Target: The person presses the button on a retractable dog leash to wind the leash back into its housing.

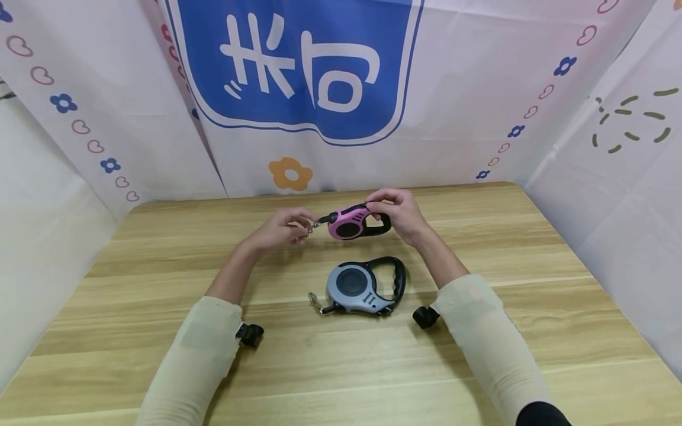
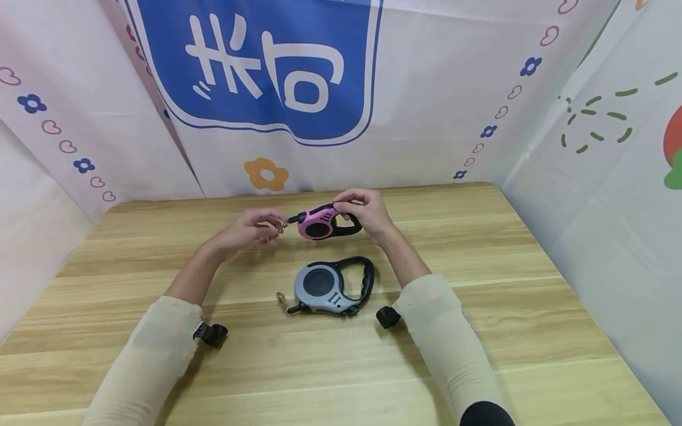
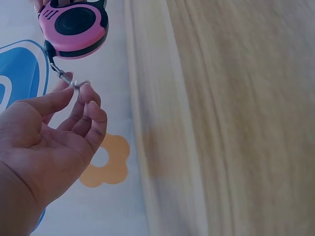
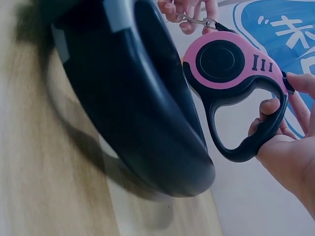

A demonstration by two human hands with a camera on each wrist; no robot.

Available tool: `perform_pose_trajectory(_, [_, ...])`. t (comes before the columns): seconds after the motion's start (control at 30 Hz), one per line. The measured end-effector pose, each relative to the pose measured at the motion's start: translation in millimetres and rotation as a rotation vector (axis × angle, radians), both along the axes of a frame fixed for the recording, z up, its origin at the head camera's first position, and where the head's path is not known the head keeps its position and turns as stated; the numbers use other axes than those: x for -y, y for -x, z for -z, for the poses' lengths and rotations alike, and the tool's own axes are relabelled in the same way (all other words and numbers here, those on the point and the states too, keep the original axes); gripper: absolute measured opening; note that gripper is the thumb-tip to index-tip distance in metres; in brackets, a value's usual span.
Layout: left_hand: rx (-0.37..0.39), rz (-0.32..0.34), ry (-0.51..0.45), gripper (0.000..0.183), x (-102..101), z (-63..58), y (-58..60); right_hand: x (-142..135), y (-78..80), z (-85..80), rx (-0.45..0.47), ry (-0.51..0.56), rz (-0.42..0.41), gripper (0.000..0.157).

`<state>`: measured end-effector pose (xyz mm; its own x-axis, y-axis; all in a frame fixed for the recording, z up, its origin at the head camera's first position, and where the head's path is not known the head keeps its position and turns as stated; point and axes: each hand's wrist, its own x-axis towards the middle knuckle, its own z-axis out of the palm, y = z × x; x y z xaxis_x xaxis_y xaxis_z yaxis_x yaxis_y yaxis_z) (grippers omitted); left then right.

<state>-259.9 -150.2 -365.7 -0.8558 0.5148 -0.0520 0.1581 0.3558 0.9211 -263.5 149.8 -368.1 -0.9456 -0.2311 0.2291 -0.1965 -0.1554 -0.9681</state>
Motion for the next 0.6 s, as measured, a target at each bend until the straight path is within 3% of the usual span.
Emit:
perform_pose_trajectory(0.33, [0.028,-0.009,0.015,0.036,5,0.0,-3.3,1,2.6,1.6,-0.008,-0.002,-0.002,0.016])
perform_pose_trajectory(0.6, [0.057,-0.042,0.063,0.038,23,-4.2,-7.6,0,10.7,4.9,-0.024,-0.046,0.013,0.009])
